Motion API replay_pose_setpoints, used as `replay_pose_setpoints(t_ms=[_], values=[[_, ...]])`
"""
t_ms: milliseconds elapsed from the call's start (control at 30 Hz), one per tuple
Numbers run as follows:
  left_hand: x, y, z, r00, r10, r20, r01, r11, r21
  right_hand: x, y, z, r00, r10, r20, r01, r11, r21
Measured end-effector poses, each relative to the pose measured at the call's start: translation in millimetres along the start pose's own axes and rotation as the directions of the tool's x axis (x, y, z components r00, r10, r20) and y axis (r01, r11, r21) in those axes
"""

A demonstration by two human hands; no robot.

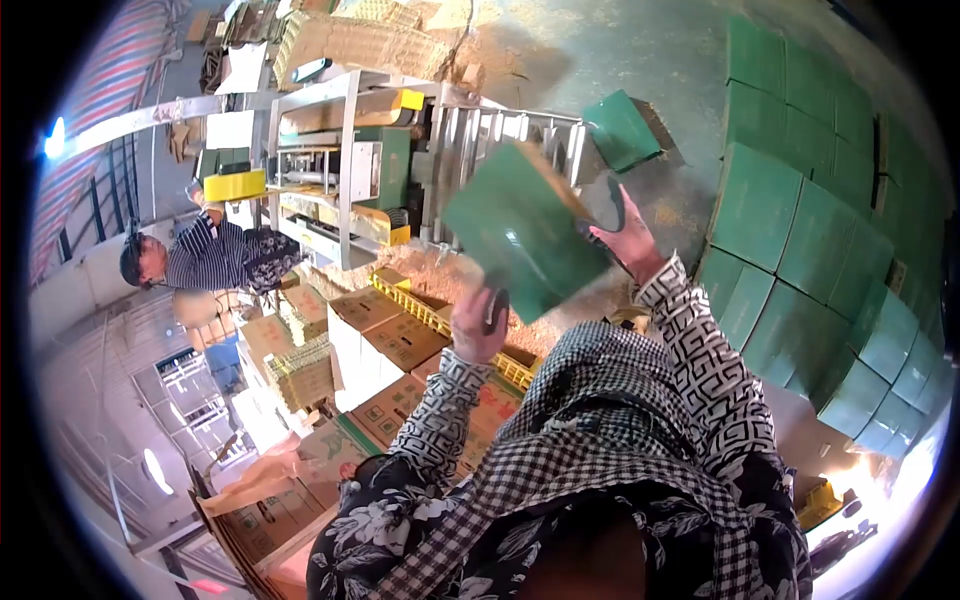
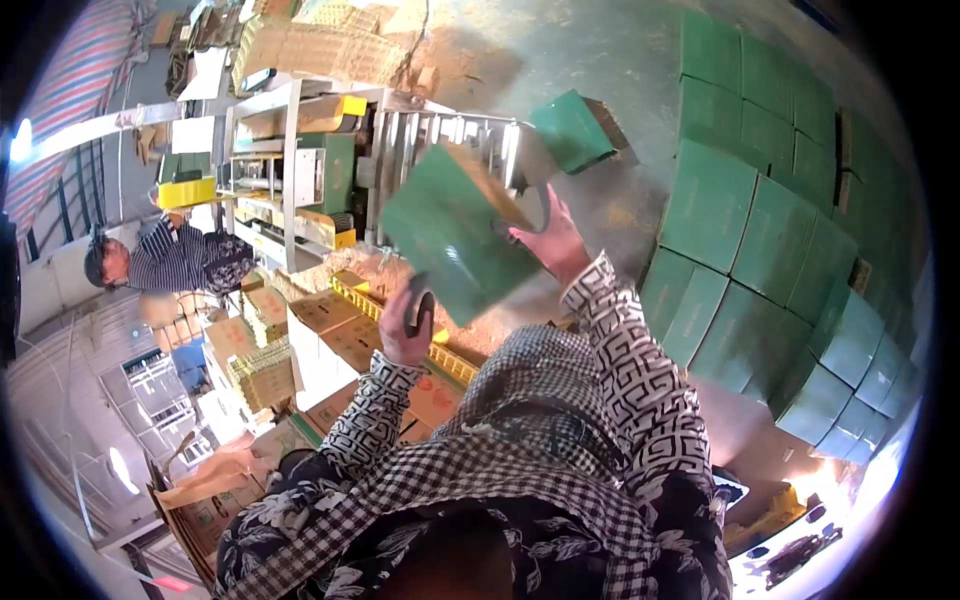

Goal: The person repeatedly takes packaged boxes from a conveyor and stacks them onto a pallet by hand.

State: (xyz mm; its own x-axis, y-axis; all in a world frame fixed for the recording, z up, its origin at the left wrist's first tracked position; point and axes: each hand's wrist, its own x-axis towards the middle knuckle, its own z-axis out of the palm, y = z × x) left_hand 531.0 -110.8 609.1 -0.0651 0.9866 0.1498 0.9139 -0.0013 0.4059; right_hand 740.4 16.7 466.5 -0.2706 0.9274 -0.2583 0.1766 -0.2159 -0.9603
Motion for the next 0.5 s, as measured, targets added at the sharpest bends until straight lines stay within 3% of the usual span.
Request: replay_pose_setpoints(t_ms=[67, 100, 133, 200, 233, 300, 333, 367, 433, 467, 500], values=[[-3.3, -31.6, -8.1, 0.945, -0.290, -0.152, 0.282, 0.957, -0.071, -1.4, -31.4, -5.7, 0.962, 0.030, 0.273, 0.008, 0.990, -0.139], [1.0, -65.1, -7.5, 0.815, -0.554, -0.170, 0.427, 0.773, -0.469, 6.0, 3.3, -2.9, 0.964, -0.013, 0.265, 0.037, 0.995, -0.088], [9.0, -106.7, -6.7, 0.642, -0.764, -0.059, 0.444, 0.434, -0.784, 8.2, 27.0, 2.9, 0.954, -0.021, 0.301, 0.015, 1.000, 0.021], [32.4, -168.1, -12.2, 0.351, -0.897, 0.268, 0.572, -0.021, -0.820, 2.1, 57.7, -0.6, 0.936, -0.034, 0.351, -0.051, 0.972, 0.231], [50.0, -193.7, -1.9, 0.280, -0.883, 0.378, 0.617, -0.136, -0.775, -8.5, 45.9, -5.9, 0.948, -0.002, 0.318, -0.111, 0.936, 0.335], [87.7, -237.6, 25.1, 0.282, -0.850, 0.444, 0.678, -0.151, -0.720, -26.2, 21.0, -22.3, 0.958, -0.080, 0.274, -0.079, 0.849, 0.522], [106.1, -253.2, 38.6, 0.297, -0.832, 0.468, 0.701, -0.143, -0.699, -45.7, 9.4, -31.5, 0.985, -0.026, 0.168, -0.085, 0.781, 0.618], [123.3, -268.1, 53.1, 0.313, -0.810, 0.496, 0.718, -0.140, -0.682, -59.4, 36.0, -32.4, 0.982, 0.088, 0.167, -0.182, 0.674, 0.716], [151.2, -273.0, 78.7, 0.321, -0.782, 0.534, 0.734, -0.150, -0.662, -96.2, 27.3, -64.3, 0.972, 0.228, 0.062, -0.213, 0.731, 0.648], [162.6, -267.9, 88.0, 0.314, -0.783, 0.537, 0.740, -0.153, -0.656, -116.0, 31.1, -76.5, 0.963, 0.269, 0.013, -0.195, 0.663, 0.723], [169.0, -264.3, 92.7, 0.310, -0.793, 0.525, 0.735, -0.151, -0.661, -139.2, 35.7, -92.0, 0.942, 0.335, -0.028, -0.223, 0.686, 0.693]])
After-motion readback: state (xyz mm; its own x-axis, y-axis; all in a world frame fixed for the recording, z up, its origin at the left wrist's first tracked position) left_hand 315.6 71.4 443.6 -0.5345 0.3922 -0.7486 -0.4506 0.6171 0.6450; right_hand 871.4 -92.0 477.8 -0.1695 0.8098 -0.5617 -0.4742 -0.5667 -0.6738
